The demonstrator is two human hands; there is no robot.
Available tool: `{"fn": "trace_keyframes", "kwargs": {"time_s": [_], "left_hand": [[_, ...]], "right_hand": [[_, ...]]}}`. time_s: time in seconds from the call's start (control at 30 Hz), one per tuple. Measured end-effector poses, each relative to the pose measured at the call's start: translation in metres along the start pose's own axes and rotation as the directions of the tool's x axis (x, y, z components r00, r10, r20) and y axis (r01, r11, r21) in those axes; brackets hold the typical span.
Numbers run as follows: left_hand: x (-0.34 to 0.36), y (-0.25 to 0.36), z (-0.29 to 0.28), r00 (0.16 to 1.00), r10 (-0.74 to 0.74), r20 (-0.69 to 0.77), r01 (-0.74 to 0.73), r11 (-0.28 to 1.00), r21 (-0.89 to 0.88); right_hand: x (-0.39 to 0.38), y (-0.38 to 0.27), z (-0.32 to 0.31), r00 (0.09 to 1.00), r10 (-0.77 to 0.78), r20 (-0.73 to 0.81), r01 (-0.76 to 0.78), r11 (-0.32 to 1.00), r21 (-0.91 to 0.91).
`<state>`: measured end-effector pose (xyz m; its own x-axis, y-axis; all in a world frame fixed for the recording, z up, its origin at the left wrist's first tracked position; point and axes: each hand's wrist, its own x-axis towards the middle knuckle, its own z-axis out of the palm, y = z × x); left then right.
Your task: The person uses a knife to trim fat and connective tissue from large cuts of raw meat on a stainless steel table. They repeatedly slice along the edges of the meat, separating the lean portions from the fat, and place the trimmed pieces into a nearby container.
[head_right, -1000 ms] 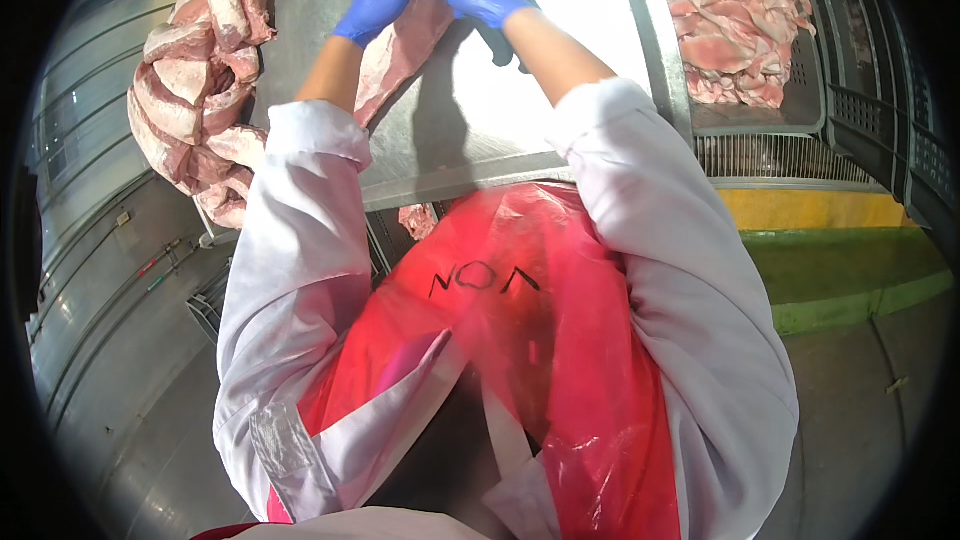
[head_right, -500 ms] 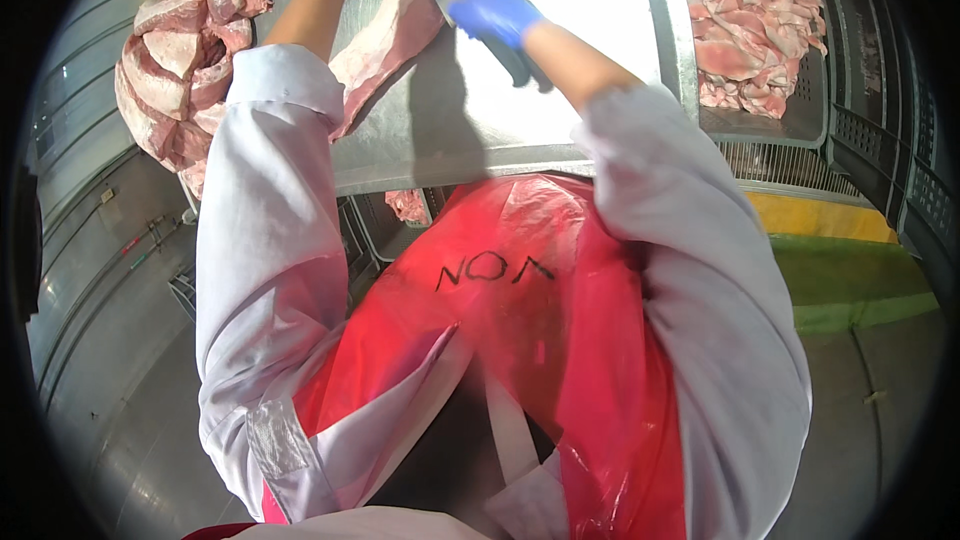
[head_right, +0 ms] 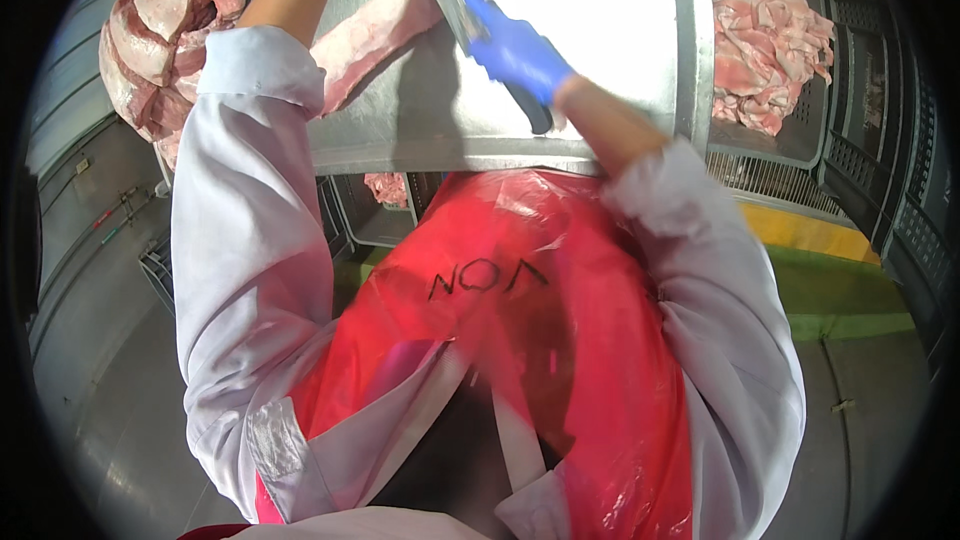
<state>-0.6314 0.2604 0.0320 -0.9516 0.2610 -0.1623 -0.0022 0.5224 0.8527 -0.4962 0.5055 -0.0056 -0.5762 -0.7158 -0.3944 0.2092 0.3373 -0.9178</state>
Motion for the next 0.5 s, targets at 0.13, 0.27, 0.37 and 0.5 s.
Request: {"fn": "trace_keyframes", "kwargs": {"time_s": [0.13, 0.27, 0.37, 0.5], "left_hand": [[-0.007, 0.072, 0.001, 0.985, -0.173, 0.011, 0.172, 0.982, 0.077], [-0.017, 0.065, -0.019, 0.997, -0.082, 0.009, 0.082, 0.997, -0.007], [-0.027, 0.073, -0.015, 0.999, 0.032, 0.03, -0.031, 0.998, -0.047], [-0.047, 0.109, -0.023, 0.997, -0.003, -0.071, 0.007, 0.999, 0.053]], "right_hand": [[0.065, -0.012, 0.005, 0.995, 0.044, -0.084, -0.046, 0.999, -0.024], [-0.011, -0.003, 0.021, 0.998, -0.023, 0.058, 0.028, 0.997, -0.076], [0.036, -0.013, 0.024, 1.0, 0.003, -0.012, -0.005, 0.99, -0.139], [0.039, -0.009, 0.042, 0.995, -0.102, -0.012, 0.098, 0.98, -0.172]]}}
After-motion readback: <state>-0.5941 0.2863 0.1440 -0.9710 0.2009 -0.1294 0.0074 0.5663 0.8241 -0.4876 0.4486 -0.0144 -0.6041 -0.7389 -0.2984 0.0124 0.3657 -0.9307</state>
